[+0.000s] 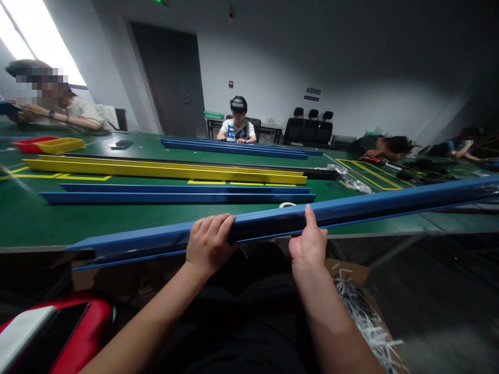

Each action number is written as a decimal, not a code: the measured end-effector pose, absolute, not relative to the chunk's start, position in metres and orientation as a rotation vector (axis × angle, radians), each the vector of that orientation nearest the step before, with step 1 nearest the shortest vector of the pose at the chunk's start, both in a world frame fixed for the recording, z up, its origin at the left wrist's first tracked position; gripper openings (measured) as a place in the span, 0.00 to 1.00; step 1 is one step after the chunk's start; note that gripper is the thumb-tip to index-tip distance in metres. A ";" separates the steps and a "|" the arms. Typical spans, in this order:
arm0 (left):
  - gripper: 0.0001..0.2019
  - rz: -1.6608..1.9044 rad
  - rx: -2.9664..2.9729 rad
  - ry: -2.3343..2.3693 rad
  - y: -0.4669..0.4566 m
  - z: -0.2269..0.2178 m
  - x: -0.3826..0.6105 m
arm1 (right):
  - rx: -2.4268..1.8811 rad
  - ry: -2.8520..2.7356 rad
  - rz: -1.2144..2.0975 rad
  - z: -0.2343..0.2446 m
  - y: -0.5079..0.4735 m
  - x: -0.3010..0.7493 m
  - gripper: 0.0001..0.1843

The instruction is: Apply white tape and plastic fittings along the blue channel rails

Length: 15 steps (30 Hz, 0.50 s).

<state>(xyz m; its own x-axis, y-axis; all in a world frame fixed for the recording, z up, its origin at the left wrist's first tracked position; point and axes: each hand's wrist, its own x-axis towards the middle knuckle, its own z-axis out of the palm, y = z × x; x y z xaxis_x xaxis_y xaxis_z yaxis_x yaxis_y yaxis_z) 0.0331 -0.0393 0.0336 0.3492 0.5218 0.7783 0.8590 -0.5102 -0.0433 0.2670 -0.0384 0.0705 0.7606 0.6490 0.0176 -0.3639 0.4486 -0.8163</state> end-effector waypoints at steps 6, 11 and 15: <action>0.27 -1.163 -2.088 -1.188 -0.054 0.026 0.059 | -0.877 -0.350 0.392 0.100 -0.048 0.273 0.33; 0.30 -1.271 -2.103 -1.173 -0.064 0.023 0.074 | -0.817 -0.496 0.203 0.128 -0.056 0.282 0.32; 0.35 -1.303 -2.216 -1.144 -0.068 0.020 0.083 | -0.826 -0.585 0.134 0.149 -0.065 0.288 0.32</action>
<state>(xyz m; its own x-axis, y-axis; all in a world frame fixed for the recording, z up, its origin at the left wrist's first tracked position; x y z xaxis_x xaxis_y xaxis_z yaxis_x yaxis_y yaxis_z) 0.0831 -0.0680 0.0203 0.2605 0.4739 0.8412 0.7724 -0.6250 0.1129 0.2880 -0.0653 0.1486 0.8352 0.3329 0.4378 0.1094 0.6796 -0.7254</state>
